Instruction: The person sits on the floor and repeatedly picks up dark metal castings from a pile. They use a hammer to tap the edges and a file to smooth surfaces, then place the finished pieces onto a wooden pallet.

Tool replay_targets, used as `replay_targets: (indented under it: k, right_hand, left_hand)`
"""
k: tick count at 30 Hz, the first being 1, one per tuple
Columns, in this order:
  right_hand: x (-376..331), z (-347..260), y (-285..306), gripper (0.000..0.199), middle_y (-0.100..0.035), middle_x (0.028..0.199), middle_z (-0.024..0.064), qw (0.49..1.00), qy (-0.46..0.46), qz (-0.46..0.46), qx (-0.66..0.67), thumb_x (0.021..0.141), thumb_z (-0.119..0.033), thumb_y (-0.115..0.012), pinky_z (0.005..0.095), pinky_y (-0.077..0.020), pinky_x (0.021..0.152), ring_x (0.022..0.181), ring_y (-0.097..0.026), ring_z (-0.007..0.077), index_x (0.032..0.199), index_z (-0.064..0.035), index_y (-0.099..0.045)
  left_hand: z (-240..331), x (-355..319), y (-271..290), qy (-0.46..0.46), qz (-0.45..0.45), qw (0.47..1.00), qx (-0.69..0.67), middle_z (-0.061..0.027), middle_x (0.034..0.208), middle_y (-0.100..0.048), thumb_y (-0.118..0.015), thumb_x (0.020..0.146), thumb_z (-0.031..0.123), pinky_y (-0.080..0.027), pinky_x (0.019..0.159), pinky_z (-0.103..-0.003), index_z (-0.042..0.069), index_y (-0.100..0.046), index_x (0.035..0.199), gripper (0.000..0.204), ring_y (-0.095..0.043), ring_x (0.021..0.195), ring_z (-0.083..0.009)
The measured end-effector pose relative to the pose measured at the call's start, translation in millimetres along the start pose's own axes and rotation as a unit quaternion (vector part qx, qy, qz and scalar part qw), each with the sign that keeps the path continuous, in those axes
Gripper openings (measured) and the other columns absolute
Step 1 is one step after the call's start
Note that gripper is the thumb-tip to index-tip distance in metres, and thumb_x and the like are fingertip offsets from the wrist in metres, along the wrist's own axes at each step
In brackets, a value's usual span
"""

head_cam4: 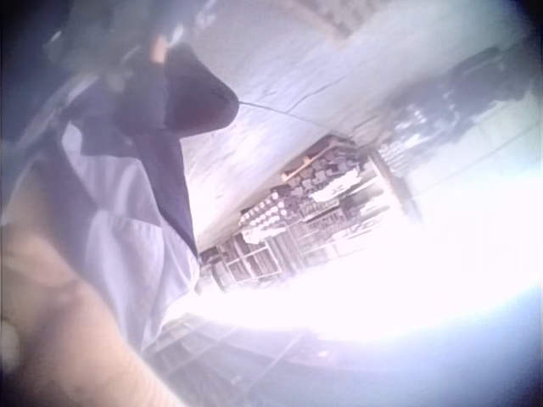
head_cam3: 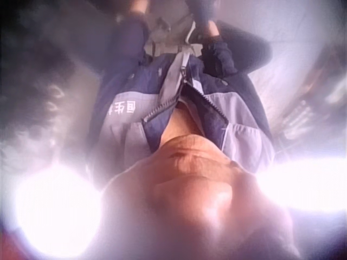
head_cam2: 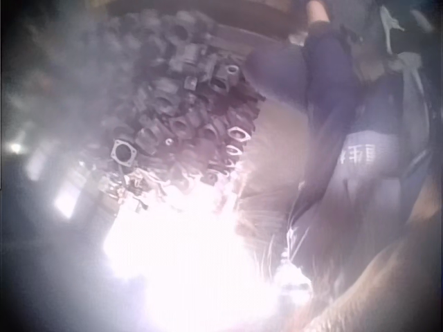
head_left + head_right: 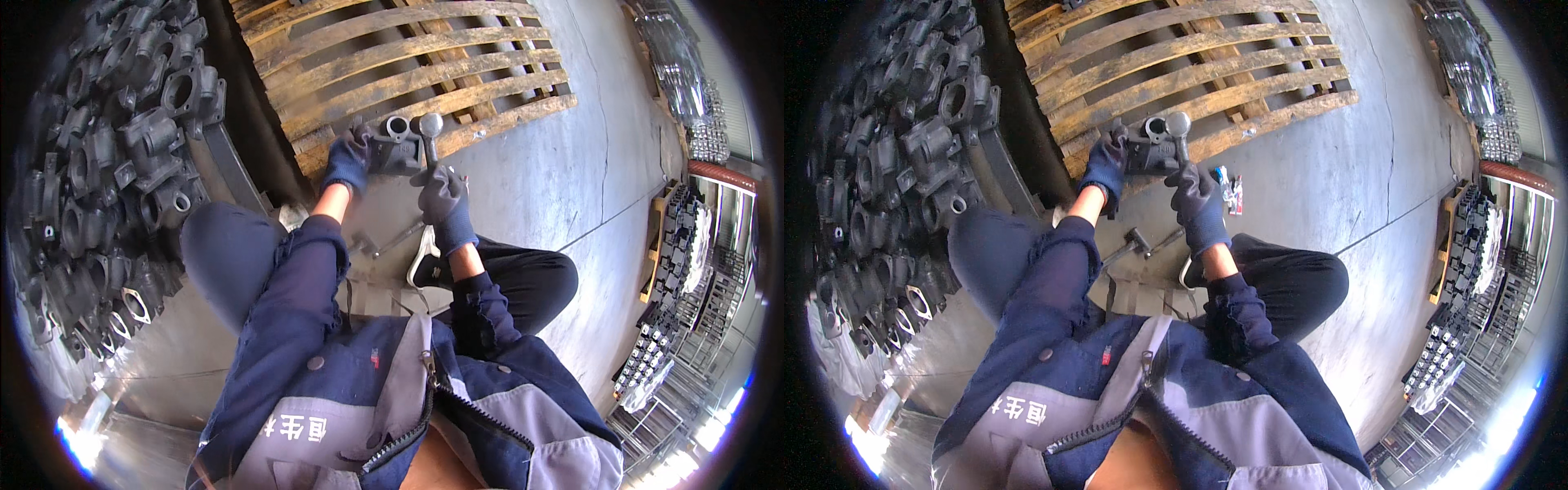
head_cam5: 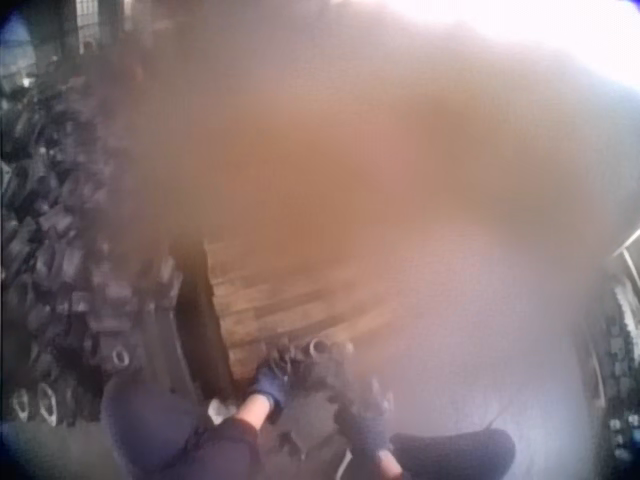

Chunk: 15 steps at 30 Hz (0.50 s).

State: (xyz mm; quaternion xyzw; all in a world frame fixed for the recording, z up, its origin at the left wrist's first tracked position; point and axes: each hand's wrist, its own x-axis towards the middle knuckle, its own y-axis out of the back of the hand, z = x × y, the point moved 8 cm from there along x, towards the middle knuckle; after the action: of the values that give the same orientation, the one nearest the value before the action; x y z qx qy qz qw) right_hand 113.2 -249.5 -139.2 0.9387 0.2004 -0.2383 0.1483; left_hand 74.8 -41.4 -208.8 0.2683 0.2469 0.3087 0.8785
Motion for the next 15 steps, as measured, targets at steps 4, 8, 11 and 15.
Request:
replay_targets:
  k: [4,8,11,15]
  right_hand:
    - [3.4,18.7,-8.5,0.041,-0.059,0.064,0.0015,0.995,-0.032,-0.033,-0.084,0.098,-0.033,-0.043,0.0237,-0.0365,0.047,0.048,-0.045,0.0083,0.079,-0.0039,-0.064]
    - [-4.9,-12.6,-1.1,0.041,-0.058,0.063,0.0015,0.998,0.037,-0.019,-0.04,0.098,-0.034,-0.042,0.0237,-0.0355,0.046,0.049,-0.047,0.0089,0.081,-0.005,-0.065]
    - [-1.6,17.7,-11.8,0.041,-0.057,0.062,0.0023,0.997,-0.045,-0.003,-0.059,0.098,-0.033,-0.041,0.0244,-0.0366,0.048,0.05,-0.049,0.0094,0.08,-0.006,-0.066]
    - [7.4,3.2,-9.3,0.038,-0.059,0.064,0.0029,0.993,0.012,-0.031,-0.114,0.098,-0.031,-0.041,0.0257,-0.0364,0.044,0.051,-0.05,0.0089,0.081,-0.0059,-0.064]
  left_hand:
    - [-2.2,-4.9,-0.6,0.018,-0.002,1.0,-0.014,-0.0324,0.101,-0.058,-0.035,0.095,0.051,-0.047,0.079,-0.05,-0.002,-0.062,0.102,0.06,-0.055,0.099,-0.0466]
    - [6.5,-5.5,3.0,0.006,0.007,1.0,-0.024,-0.0337,0.101,-0.057,-0.039,0.094,0.052,-0.046,0.08,-0.053,-0.003,-0.061,0.102,0.06,-0.054,0.1,-0.0489]
    - [0.9,-5.0,0.2,0.013,0.011,1.0,-0.011,-0.0288,0.1,-0.06,-0.039,0.095,0.045,-0.047,0.079,-0.052,0.005,-0.06,0.112,0.048,-0.056,0.097,-0.0474]
    - [-24.2,10.6,-19.5,-0.083,0.024,0.996,0.001,-0.0302,0.101,-0.06,-0.041,0.095,0.041,-0.047,0.079,-0.051,0.0,-0.06,0.106,0.046,-0.056,0.098,-0.0462]
